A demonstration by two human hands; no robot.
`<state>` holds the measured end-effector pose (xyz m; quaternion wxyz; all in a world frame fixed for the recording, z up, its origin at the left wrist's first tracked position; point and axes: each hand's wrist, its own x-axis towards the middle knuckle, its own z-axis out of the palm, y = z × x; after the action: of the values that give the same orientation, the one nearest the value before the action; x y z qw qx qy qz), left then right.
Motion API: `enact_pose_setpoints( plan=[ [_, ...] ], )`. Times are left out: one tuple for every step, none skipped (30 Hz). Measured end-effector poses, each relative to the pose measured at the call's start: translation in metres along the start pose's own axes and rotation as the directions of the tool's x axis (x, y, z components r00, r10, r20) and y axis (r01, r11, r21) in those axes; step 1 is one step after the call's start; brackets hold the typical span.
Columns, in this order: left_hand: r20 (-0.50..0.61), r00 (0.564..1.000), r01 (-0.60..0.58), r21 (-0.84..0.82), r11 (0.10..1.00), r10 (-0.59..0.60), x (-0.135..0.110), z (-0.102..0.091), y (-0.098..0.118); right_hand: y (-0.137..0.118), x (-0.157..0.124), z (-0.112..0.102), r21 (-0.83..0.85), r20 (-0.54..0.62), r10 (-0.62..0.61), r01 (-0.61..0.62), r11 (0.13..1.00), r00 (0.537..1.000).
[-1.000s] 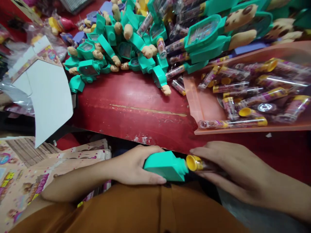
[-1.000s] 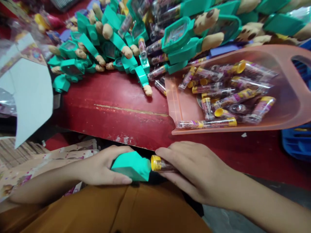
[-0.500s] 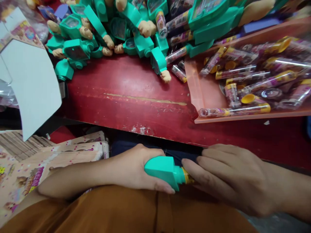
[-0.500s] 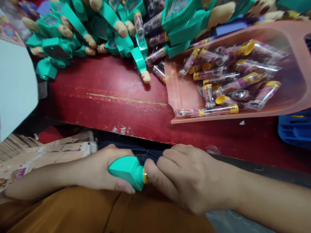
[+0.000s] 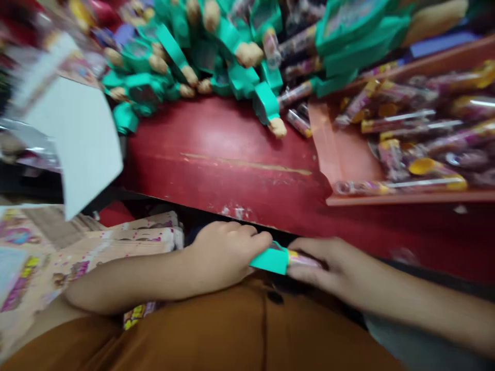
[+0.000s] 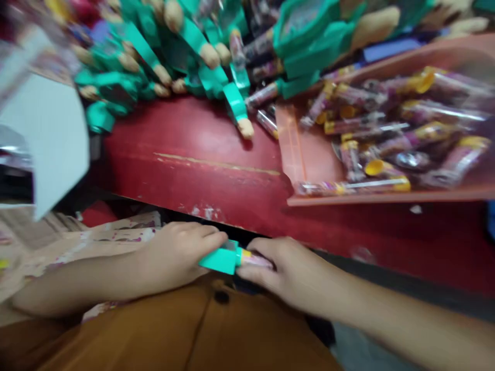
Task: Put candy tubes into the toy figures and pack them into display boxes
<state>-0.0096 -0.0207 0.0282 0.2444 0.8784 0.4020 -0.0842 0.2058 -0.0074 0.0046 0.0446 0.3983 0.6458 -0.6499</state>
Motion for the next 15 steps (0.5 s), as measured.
enact_pose_setpoints(
  plan=[
    [-0.042, 0.999, -0.022, 0.018, 1.0, 0.023, 0.0, -0.001, -0.003, 0.0, 0.001, -0.001, -0.196, -0.127, -0.135, 0.109, 0.975, 0.983],
    [-0.082, 0.995, -0.047, 0.039, 0.998, 0.05, 0.0, -0.001, -0.006, -0.001, 0.002, -0.002, -0.349, -0.205, -0.259, 0.176, 0.92, 0.944],
    [-0.116, 0.99, -0.072, 0.061, 0.996, 0.078, 0.002, 0.0, -0.011, -0.001, 0.004, -0.004, -0.44, -0.23, -0.34, 0.214, 0.872, 0.912],
    [-0.153, 0.983, -0.089, 0.092, 0.992, 0.102, 0.004, 0.002, -0.017, -0.002, 0.008, -0.008, -0.475, -0.212, -0.37, 0.235, 0.848, 0.904],
    [-0.208, 0.971, -0.09, 0.127, 0.988, 0.115, 0.008, 0.003, -0.026, -0.006, 0.014, -0.014, -0.477, -0.185, -0.366, 0.243, 0.845, 0.912],
    [-0.287, 0.951, -0.066, 0.161, 0.985, 0.111, 0.013, 0.002, -0.037, -0.011, 0.022, -0.022, -0.463, -0.169, -0.349, 0.239, 0.854, 0.922],
    [-0.388, 0.918, -0.014, 0.186, 0.982, 0.087, 0.018, -0.002, -0.05, -0.02, 0.03, -0.032, -0.448, -0.183, -0.333, 0.223, 0.866, 0.925],
    [-0.501, 0.865, 0.074, 0.201, 0.977, 0.038, 0.023, -0.008, -0.065, -0.032, 0.038, -0.045, -0.439, -0.237, -0.33, 0.202, 0.876, 0.914],
    [-0.614, 0.789, 0.188, 0.194, 0.963, -0.031, 0.028, -0.018, -0.083, -0.045, 0.046, -0.06, -0.429, -0.32, -0.339, 0.184, 0.884, 0.885],
    [-0.709, 0.692, 0.327, 0.144, 0.934, -0.133, 0.033, -0.029, -0.102, -0.059, 0.052, -0.076, -0.426, -0.438, -0.353, 0.155, 0.891, 0.827],
    [-0.763, 0.602, 0.46, 0.09, 0.883, -0.236, 0.036, -0.043, -0.122, -0.072, 0.056, -0.093, -0.403, -0.547, -0.376, 0.159, 0.901, 0.747],
    [-0.796, 0.498, 0.583, 0.014, 0.813, -0.344, 0.04, -0.057, -0.142, -0.083, 0.059, -0.109, -0.349, -0.623, -0.398, 0.217, 0.912, 0.674],
    [-0.802, 0.407, 0.673, -0.06, 0.737, -0.437, 0.042, -0.071, -0.162, -0.092, 0.059, -0.124, -0.283, -0.653, -0.409, 0.296, 0.913, 0.638],
    [-0.784, 0.376, 0.714, -0.095, 0.694, -0.494, 0.043, -0.083, -0.181, -0.096, 0.056, -0.138, -0.254, -0.693, -0.423, 0.351, 0.901, 0.584],
    [-0.766, 0.416, 0.692, -0.083, 0.717, -0.491, 0.042, -0.094, -0.196, -0.097, 0.052, -0.149, -0.275, -0.712, -0.448, 0.372, 0.887, 0.541]
  ],
)
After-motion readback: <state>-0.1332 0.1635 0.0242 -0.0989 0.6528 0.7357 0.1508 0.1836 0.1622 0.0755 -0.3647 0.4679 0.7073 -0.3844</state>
